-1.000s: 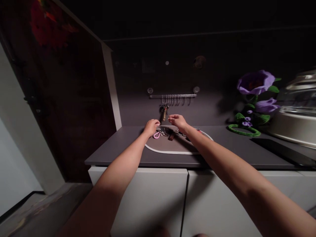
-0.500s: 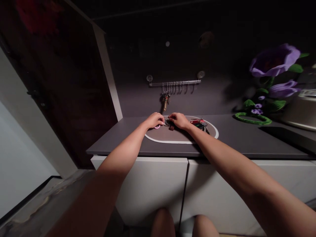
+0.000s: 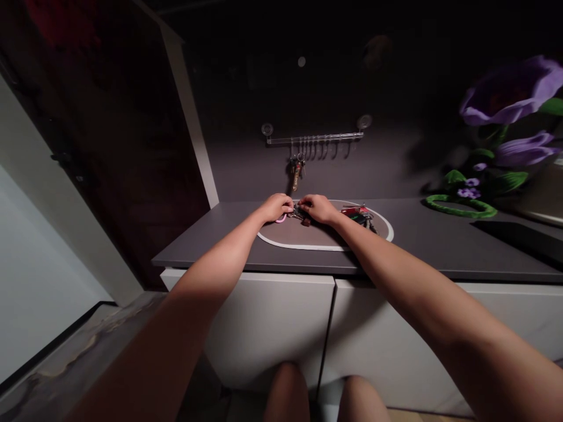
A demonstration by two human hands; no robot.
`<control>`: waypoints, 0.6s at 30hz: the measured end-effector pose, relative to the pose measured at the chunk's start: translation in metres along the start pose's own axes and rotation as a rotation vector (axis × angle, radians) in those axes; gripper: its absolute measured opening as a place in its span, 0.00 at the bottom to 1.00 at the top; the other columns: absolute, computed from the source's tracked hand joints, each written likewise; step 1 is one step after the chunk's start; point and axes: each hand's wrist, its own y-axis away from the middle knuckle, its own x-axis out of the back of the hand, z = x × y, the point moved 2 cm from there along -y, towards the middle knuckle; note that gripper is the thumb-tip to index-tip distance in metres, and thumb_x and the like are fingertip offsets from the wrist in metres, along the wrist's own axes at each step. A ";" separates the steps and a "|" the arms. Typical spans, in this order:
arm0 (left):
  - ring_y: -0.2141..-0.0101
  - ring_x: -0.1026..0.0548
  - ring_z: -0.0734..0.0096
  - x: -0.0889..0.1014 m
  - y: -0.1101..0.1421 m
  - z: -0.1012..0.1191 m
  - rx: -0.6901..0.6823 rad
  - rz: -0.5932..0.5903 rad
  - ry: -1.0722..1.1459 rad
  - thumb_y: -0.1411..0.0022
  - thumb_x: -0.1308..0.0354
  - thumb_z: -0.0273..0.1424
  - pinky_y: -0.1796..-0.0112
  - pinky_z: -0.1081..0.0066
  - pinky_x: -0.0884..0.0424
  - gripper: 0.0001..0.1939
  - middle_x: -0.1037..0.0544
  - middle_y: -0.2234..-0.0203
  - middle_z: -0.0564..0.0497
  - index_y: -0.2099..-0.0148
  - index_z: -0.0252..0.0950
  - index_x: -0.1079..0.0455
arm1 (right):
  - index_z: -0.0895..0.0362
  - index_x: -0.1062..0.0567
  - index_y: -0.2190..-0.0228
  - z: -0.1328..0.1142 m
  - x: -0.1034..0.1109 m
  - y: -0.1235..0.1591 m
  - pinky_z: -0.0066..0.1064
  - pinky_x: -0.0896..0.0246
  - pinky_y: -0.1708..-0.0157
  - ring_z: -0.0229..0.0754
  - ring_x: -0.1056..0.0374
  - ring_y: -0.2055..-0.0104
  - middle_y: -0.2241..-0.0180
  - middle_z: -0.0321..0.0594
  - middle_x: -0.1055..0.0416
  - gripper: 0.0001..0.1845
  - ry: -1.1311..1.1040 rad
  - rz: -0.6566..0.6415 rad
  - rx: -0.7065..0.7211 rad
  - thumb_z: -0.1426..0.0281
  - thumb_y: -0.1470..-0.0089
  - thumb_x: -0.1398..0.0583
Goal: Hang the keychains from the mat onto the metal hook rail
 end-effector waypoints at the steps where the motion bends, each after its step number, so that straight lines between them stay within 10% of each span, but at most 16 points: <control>1: 0.67 0.32 0.70 0.001 0.000 0.000 0.014 0.020 0.014 0.49 0.45 0.25 0.63 0.73 0.39 0.05 0.27 0.73 0.50 0.71 0.35 0.28 | 0.58 0.23 0.67 0.000 0.000 0.000 0.27 0.43 0.62 0.40 0.32 0.64 0.66 0.42 0.25 0.09 0.001 -0.006 0.004 0.76 0.52 0.42; 18: 0.78 0.33 0.82 0.003 -0.001 -0.002 0.360 0.224 0.939 0.50 0.40 0.24 0.71 0.76 0.36 0.04 0.31 0.80 0.55 0.72 0.30 0.34 | 0.58 0.24 0.65 -0.008 0.004 0.003 0.27 0.42 0.62 0.38 0.32 0.65 0.66 0.39 0.26 0.11 -0.108 0.020 -0.002 0.70 0.50 0.44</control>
